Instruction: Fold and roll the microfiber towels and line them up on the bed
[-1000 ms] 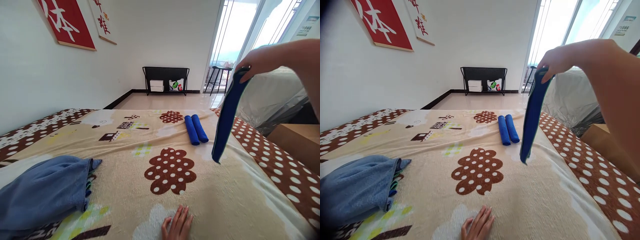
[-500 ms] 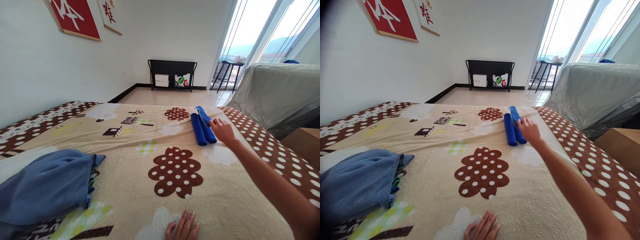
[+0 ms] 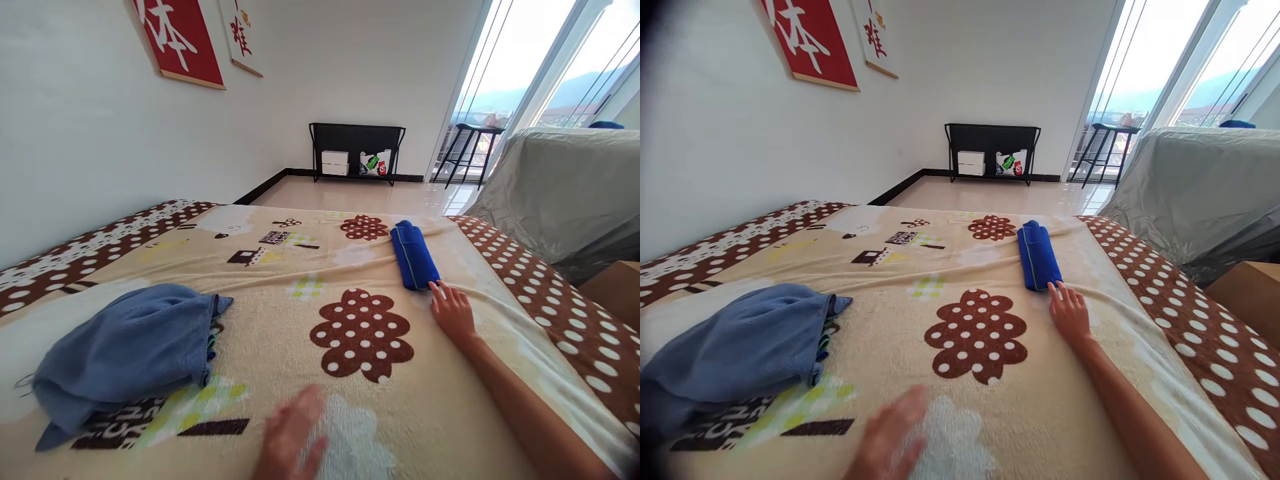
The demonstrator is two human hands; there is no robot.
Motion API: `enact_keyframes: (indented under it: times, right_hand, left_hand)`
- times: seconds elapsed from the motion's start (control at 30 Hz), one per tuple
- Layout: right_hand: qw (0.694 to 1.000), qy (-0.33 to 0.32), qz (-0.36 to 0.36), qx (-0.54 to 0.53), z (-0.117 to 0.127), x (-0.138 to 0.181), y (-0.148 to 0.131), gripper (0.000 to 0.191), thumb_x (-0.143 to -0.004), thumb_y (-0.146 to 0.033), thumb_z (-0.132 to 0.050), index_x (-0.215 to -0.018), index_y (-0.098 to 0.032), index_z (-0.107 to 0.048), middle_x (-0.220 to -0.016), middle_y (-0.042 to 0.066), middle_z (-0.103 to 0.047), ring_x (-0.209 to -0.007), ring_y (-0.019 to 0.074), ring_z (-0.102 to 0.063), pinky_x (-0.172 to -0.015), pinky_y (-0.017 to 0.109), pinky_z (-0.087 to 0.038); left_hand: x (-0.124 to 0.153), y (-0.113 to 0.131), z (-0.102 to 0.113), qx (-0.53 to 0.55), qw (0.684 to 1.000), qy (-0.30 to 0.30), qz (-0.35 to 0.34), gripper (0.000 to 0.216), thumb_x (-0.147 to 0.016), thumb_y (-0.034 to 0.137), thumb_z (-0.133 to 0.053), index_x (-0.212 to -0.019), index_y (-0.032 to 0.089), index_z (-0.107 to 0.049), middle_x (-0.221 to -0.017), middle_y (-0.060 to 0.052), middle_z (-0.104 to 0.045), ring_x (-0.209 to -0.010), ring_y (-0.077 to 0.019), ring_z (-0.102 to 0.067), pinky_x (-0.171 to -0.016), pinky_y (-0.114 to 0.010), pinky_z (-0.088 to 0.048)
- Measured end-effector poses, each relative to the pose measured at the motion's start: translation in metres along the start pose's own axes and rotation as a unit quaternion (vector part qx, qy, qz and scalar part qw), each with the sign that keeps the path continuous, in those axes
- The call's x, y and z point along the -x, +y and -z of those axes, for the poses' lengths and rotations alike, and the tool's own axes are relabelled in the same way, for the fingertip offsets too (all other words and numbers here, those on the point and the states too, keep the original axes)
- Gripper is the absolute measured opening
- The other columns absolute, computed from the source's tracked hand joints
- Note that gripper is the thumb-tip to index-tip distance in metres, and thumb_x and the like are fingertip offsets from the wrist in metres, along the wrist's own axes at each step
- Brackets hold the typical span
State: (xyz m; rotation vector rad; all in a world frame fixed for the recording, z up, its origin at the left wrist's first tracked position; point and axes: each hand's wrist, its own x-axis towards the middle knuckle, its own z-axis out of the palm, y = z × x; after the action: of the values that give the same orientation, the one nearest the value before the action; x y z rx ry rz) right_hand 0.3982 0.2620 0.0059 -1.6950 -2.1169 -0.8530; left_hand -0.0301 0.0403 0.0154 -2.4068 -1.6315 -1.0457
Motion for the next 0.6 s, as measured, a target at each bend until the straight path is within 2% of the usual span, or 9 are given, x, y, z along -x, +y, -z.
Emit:
enact_keyframes:
  times: [0.07, 0.1, 0.17, 0.23, 0.33, 0.43, 0.5, 0.6]
  right_hand:
    - [1.0, 0.011, -0.004, -0.022, 0.007, 0.022, 0.004, 0.045, -0.095, -0.02, -0.048, -0.139, -0.017, -0.051, -0.138, 0.013, -0.056, -0.113, 0.0263, -0.058, -0.097, 0.042, -0.044]
    - [0.999, 0.016, -0.007, -0.033, 0.01, 0.034, 0.007, 0.045, -0.095, -0.022, -0.048, -0.139, -0.017, -0.051, -0.137, 0.012, -0.057, -0.112, 0.0262, -0.058, -0.097, 0.042, -0.044]
    - [0.998, 0.027, -0.021, -0.052, 0.015, 0.056, 0.014, 0.045, -0.094, -0.025, -0.048, -0.139, -0.016, -0.05, -0.133, 0.012, -0.059, -0.112, 0.0265, -0.059, -0.096, 0.042, -0.045]
    - [0.997, 0.034, -0.038, -0.066, 0.02, 0.075, 0.019, 0.046, -0.095, -0.028, -0.047, -0.139, -0.015, -0.049, -0.131, 0.013, -0.06, -0.112, 0.0276, -0.059, -0.095, 0.043, -0.047]
    - [0.995, 0.036, -0.051, -0.082, 0.026, 0.094, 0.023, 0.045, -0.096, -0.031, -0.044, -0.138, -0.017, -0.049, -0.13, 0.012, -0.06, -0.111, 0.0282, -0.06, -0.095, 0.044, -0.047]
    - [0.994, 0.034, -0.052, -0.092, 0.032, 0.104, 0.024, 0.044, -0.097, -0.033, -0.043, -0.138, -0.018, -0.05, -0.13, 0.011, -0.06, -0.112, 0.0283, -0.06, -0.096, 0.044, -0.048]
    - [0.993, 0.031, -0.048, -0.104, 0.035, 0.109, 0.026, 0.044, -0.097, -0.034, -0.043, -0.138, -0.019, -0.049, -0.13, 0.011, -0.06, -0.113, 0.0282, -0.06, -0.097, 0.044, -0.048]
    - [0.989, 0.036, -0.052, -0.135, 0.044, 0.113, 0.029, 0.045, -0.097, -0.035, -0.045, -0.138, -0.021, -0.05, -0.13, 0.011, -0.06, -0.115, 0.0285, -0.06, -0.098, 0.045, -0.048]
  left_hand:
    - [0.0, -0.06, 0.043, -0.109, 0.985, 0.042, 0.125, 0.036, -0.096, 0.04, -0.049, -0.127, 0.027, -0.062, -0.143, -0.011, -0.057, -0.131, -0.0288, -0.053, -0.109, -0.048, -0.038]
    - [0.002, -0.088, 0.063, -0.174, 0.965, 0.053, 0.189, 0.042, -0.095, 0.042, -0.048, -0.132, 0.025, -0.059, -0.148, -0.014, -0.051, -0.138, -0.0338, -0.045, -0.11, -0.054, -0.035]
    - [0.008, -0.132, 0.095, -0.249, 0.932, 0.006, 0.263, 0.053, -0.094, 0.049, -0.045, -0.14, 0.024, -0.053, -0.151, -0.017, -0.045, -0.14, -0.0395, -0.04, -0.107, -0.061, -0.033]
    - [0.015, -0.158, 0.113, -0.274, 0.92, -0.046, 0.275, 0.056, -0.094, 0.051, -0.041, -0.143, 0.025, -0.05, -0.148, -0.018, -0.048, -0.135, -0.039, -0.045, -0.105, -0.059, -0.035]
    - [0.014, -0.17, 0.119, -0.297, 0.924, -0.055, 0.233, 0.05, -0.095, 0.046, -0.038, -0.133, 0.021, -0.059, -0.133, -0.018, -0.058, -0.126, -0.0375, -0.052, -0.104, -0.056, -0.035]
    - [-0.01, -0.168, 0.125, -0.241, 0.948, -0.019, 0.206, 0.038, -0.091, 0.04, -0.043, -0.109, 0.019, -0.069, -0.104, -0.014, -0.068, -0.107, -0.034, -0.061, -0.094, -0.048, -0.044]
    - [-0.035, -0.166, 0.137, -0.185, 0.96, 0.029, 0.21, 0.03, -0.09, 0.038, -0.047, -0.097, 0.019, -0.068, -0.091, -0.009, -0.068, -0.097, -0.0286, -0.064, -0.088, -0.041, -0.048]
    - [-0.07, -0.152, 0.16, -0.171, 0.945, 0.138, 0.241, 0.029, -0.096, 0.039, -0.05, -0.107, 0.016, -0.064, -0.103, -0.007, -0.066, -0.097, -0.0226, -0.064, -0.088, -0.041, -0.052]
